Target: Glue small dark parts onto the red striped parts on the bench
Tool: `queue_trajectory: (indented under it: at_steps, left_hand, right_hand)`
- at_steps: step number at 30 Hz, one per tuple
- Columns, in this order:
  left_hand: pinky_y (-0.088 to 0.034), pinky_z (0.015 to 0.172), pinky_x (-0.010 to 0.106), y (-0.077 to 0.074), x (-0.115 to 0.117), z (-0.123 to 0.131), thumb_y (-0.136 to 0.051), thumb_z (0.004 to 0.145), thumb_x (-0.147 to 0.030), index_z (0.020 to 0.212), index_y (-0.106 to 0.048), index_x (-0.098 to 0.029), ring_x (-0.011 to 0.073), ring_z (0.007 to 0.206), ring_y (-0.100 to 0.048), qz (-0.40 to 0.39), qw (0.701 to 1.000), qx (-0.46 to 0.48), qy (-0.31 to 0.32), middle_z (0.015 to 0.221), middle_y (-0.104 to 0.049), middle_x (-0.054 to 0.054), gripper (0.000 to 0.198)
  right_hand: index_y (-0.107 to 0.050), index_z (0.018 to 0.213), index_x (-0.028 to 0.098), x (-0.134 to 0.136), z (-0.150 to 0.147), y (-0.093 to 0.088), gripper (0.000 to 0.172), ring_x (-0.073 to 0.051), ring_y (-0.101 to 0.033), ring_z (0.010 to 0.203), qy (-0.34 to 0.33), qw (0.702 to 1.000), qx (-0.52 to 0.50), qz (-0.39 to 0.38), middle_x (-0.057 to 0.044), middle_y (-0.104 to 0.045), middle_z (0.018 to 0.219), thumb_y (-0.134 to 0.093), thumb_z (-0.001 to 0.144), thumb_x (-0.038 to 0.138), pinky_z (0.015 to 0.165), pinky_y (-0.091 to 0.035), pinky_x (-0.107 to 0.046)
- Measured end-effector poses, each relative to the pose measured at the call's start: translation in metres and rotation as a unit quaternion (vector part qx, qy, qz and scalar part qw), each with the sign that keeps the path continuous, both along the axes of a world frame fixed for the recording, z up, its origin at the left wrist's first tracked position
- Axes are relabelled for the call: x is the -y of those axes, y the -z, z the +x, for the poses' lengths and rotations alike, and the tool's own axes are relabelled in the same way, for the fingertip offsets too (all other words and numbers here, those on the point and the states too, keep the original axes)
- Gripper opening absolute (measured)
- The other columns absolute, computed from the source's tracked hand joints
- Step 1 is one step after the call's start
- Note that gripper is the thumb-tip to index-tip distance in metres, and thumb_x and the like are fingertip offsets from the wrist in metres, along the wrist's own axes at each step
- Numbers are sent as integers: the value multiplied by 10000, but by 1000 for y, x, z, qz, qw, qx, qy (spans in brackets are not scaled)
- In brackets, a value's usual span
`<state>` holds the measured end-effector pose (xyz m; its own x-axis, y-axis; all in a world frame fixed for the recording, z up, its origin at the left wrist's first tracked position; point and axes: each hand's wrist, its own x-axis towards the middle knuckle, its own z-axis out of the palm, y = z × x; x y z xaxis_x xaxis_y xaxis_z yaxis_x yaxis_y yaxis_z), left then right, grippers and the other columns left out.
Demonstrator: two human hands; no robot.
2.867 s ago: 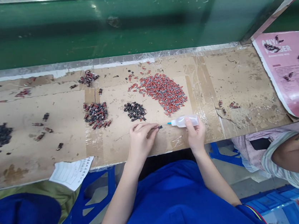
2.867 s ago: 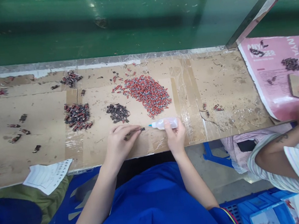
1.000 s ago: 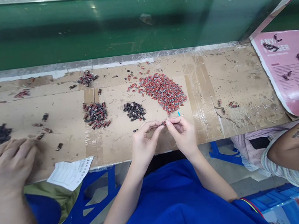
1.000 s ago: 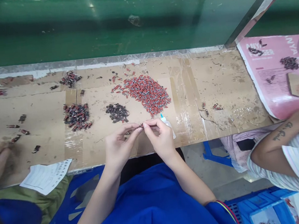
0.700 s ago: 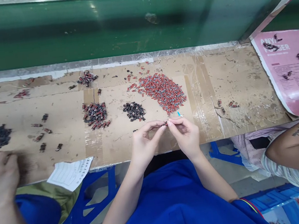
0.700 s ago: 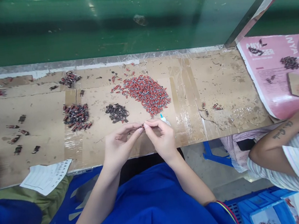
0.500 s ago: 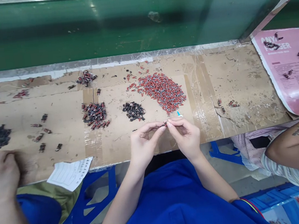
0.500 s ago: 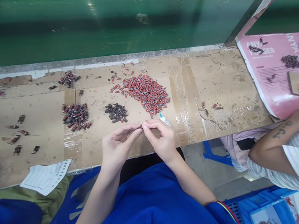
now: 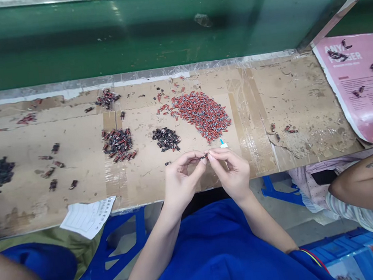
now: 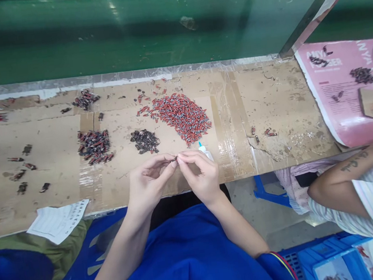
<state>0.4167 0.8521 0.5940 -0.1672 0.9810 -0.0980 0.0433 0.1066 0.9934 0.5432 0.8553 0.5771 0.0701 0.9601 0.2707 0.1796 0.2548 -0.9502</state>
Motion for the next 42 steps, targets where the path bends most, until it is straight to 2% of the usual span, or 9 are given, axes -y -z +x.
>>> queue_trajectory:
  at_steps: [7,11,15,19,24,28,34,38,42]
  left_hand:
    - [-566,793,309,4,-2,7,-719,733,-333,793,-690,-175,179,798,-690,-9,998,44,38,815,-731,50,171]
    - [-547,860,328,11,-4,24,-650,815,-331,913,-648,-185,188,893,-690,22,996,27,77,922,-726,69,175]
    - [-479,992,397,9,-4,23,-677,817,-345,1255,-505,-210,228,1124,-629,71,984,-102,130,1158,-680,104,490]
    - [-475,972,416,5,-1,-18,-572,894,-324,1092,-610,-216,243,1095,-620,104,948,-293,65,1108,-692,85,229]
    - [-481,889,406,16,1,-69,-539,898,-296,913,-673,-219,255,958,-619,71,887,-451,64,958,-716,61,155]
    - [-464,854,388,24,0,-69,-535,891,-210,890,-701,-226,249,935,-595,65,858,-489,146,913,-720,55,166]
    - [-418,780,379,29,-7,-53,-523,885,-130,898,-718,-233,248,914,-583,53,831,-528,164,901,-693,65,222]
    - [-404,804,365,37,-13,-38,-539,900,-180,889,-717,-239,222,885,-590,61,858,-489,144,870,-674,52,188]
    - [-374,824,377,40,-14,-26,-573,884,-187,865,-713,-238,220,904,-614,35,888,-450,85,890,-706,39,149]
  right_hand:
    - [-712,861,239,2,9,-1,77,-190,-722,838,-2,999,-19,-37,-33,-755,884,-642,853,270,791,-595,-353]
    - [-710,952,238,6,23,5,124,-189,-718,834,47,998,19,-30,-40,-749,916,-643,858,281,799,-588,-345]
    - [-706,966,211,-4,57,12,170,-206,-708,841,152,984,93,-28,-69,-744,928,-614,873,320,807,-578,-382]
    - [-700,1005,190,-14,85,11,255,-256,-649,1030,236,943,236,7,-127,-695,1094,-587,873,377,890,-530,-454]
    - [-672,1055,164,-2,66,11,494,-302,-598,967,132,916,378,-39,-137,-677,987,-652,771,567,867,-499,-492]
    - [-670,965,138,6,46,19,478,-332,-580,950,95,895,428,-85,-168,-640,972,-627,773,574,833,-494,-501]
    - [-639,1062,170,8,58,10,390,-277,-660,866,84,944,298,-112,-127,-714,984,-598,839,488,766,-527,-413]
    - [-677,1043,210,10,56,2,344,-224,-694,810,50,985,133,-94,-72,-749,969,-685,781,433,712,-541,-333]
    - [-699,889,202,5,44,10,326,-194,-672,650,95,990,-38,-100,-42,-746,786,-787,652,407,595,-525,-301]
